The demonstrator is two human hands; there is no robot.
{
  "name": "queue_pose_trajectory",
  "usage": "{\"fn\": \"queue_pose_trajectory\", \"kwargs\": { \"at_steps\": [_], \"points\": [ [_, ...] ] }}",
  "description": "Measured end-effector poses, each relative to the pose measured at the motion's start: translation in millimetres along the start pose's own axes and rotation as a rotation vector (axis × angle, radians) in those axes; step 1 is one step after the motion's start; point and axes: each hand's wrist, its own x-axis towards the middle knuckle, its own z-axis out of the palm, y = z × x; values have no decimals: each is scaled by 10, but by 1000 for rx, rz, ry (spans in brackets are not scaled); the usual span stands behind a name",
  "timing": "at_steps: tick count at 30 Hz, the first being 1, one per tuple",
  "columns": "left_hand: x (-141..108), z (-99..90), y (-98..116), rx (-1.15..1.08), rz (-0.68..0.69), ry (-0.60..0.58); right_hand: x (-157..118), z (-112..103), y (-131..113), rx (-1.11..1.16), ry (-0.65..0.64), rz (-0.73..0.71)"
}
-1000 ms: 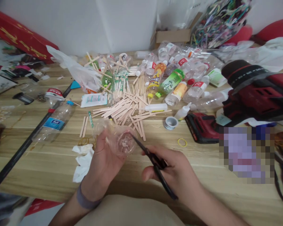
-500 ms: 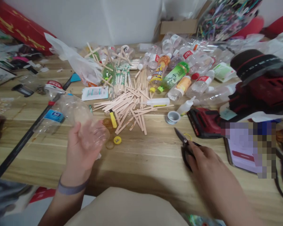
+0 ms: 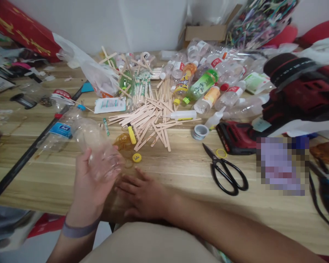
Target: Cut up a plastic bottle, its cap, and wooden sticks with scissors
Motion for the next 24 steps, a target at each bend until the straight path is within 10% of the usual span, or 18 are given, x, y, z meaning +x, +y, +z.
{"fn": "queue_pose_trajectory", "kwargs": {
  "at_steps": [9, 15, 24],
  "points": [
    [153, -210, -100, 425, 189, -65, -1105, -93, 316, -450, 369, 682],
    [187, -149, -229, 570, -11, -216, -853, -183, 181, -491, 411, 629],
    [280, -162, -247, 679, -28, -148, -394, -346, 646, -299, 362, 776]
  ]
}}
